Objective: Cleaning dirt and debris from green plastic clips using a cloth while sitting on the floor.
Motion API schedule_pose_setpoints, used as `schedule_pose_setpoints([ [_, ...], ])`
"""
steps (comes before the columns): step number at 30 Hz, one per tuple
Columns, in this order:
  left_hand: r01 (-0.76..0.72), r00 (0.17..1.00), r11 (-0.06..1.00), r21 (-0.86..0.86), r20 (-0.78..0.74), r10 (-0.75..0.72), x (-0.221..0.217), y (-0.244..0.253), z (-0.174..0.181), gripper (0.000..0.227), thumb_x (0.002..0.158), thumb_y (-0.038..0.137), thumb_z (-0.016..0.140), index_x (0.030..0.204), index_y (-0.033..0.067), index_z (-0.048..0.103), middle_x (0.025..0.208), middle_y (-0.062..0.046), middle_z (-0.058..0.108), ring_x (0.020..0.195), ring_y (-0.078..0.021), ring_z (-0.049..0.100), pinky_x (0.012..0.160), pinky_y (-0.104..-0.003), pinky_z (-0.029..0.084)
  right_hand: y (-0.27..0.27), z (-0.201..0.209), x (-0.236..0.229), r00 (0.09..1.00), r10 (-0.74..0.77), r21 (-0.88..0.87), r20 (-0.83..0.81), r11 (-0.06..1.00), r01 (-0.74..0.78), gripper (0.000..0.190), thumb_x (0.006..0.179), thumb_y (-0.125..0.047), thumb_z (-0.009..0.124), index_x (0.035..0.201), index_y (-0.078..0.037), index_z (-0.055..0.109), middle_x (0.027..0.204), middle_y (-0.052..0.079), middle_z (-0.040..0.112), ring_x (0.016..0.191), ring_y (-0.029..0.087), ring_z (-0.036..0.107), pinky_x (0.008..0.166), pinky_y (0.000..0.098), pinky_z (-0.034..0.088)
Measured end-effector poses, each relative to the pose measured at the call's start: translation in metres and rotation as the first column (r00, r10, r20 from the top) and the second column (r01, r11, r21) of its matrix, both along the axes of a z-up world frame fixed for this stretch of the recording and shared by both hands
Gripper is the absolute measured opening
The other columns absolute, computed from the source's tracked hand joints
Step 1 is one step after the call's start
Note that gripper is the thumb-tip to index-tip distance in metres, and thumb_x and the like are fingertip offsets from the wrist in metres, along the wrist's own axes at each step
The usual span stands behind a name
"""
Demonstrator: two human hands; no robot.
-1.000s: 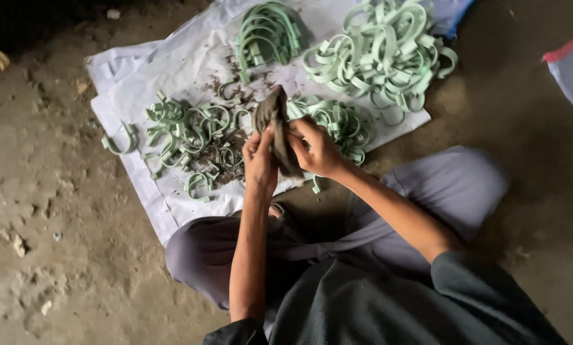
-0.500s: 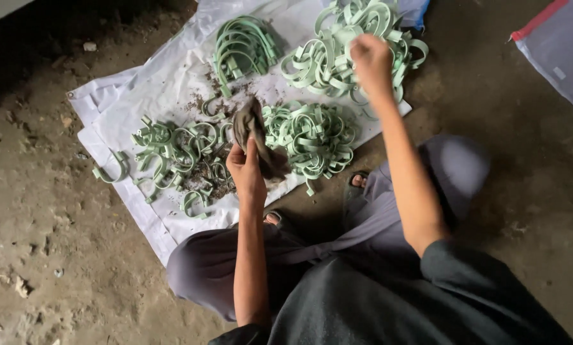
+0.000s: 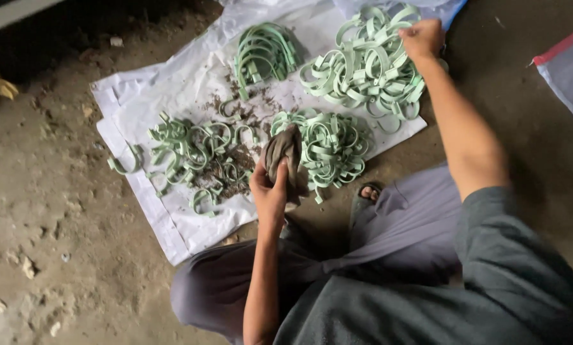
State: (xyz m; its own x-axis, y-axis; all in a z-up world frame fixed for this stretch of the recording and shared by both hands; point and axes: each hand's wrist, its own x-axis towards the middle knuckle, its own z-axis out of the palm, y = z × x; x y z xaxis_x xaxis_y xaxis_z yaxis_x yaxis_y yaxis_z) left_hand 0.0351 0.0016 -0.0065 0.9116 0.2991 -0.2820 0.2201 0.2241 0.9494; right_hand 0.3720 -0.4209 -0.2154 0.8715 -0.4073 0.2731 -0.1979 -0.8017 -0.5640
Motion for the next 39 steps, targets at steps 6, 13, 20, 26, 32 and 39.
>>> schedule_pose_setpoints([
  [6,-0.007,0.997,0.984,0.179,0.07,-0.006,-0.033,-0.001,0.027,0.021,0.098,0.022,0.062,0.113,0.0079,0.057,0.102,-0.008,0.066,0.094,-0.0167,0.063,0.086,-0.029,0.052,0.015,0.08,-0.036,0.869,0.409,-0.386,0.278,0.876,-0.289,0.023,0.098,-0.022,0.092,0.104,-0.011,0.072,0.103,0.017,0.065,0.095,0.04,0.06,0.083,0.0481,0.045],
  [13,-0.036,0.944,0.963,0.269,0.325,-0.056,-0.03,-0.003,-0.033,0.035,0.09,0.008,0.078,0.122,0.0069,0.062,0.105,-0.015,0.072,0.1,-0.02,0.066,0.092,-0.043,0.054,0.14,0.169,-0.211,0.63,0.762,0.38,0.152,0.543,-0.749,0.013,0.096,0.003,0.066,0.108,-0.001,0.071,0.105,0.01,0.074,0.093,0.019,0.069,0.077,0.0332,0.056],
  [20,0.073,0.824,0.866,0.495,0.459,-0.331,-0.028,0.007,0.058,0.034,0.078,0.022,0.085,0.085,0.0108,0.053,0.058,-0.005,0.05,0.051,-0.0195,0.049,0.057,-0.031,0.042,0.234,0.277,-0.304,0.527,0.794,0.768,0.303,0.123,-0.628,0.009,0.096,0.0,0.073,0.095,0.005,0.065,0.084,0.009,0.066,0.091,0.01,0.06,0.078,0.0269,0.054],
  [26,0.137,0.738,0.912,0.387,0.574,-0.355,-0.044,0.048,0.097,0.025,0.085,0.028,0.082,0.083,0.0095,0.065,0.063,-0.003,0.061,0.054,-0.0175,0.051,0.059,-0.031,0.047,0.238,0.321,-0.302,0.424,0.818,0.7,0.389,0.036,-0.713,0.019,0.093,-0.001,0.076,0.09,0.005,0.058,0.075,0.008,0.055,0.074,0.009,0.056,0.069,0.0231,0.048],
  [32,0.0,0.759,0.934,0.356,0.608,-0.232,-0.078,0.065,0.142,0.011,0.099,0.014,0.068,0.094,0.004,0.069,0.073,-0.003,0.062,0.065,-0.0107,0.054,0.059,-0.024,0.044,0.226,0.36,-0.303,0.044,0.93,0.705,0.366,-0.246,-0.666,0.027,0.075,-0.003,0.083,0.083,0.0,0.057,0.082,0.011,0.063,0.072,0.015,0.06,0.066,0.0232,0.05],
  [39,0.092,0.619,0.74,0.666,0.544,-0.567,-0.096,0.084,0.169,0.065,0.077,0.047,0.085,0.116,0.0012,0.059,0.097,-0.009,0.07,0.071,-0.0129,0.067,0.056,-0.019,0.054,0.236,0.379,-0.312,-0.044,0.901,0.691,0.432,-0.363,-0.625,0.036,0.078,0.007,0.078,0.078,-0.011,0.047,0.087,0.008,0.063,0.084,0.019,0.064,0.08,0.0281,0.061],
])
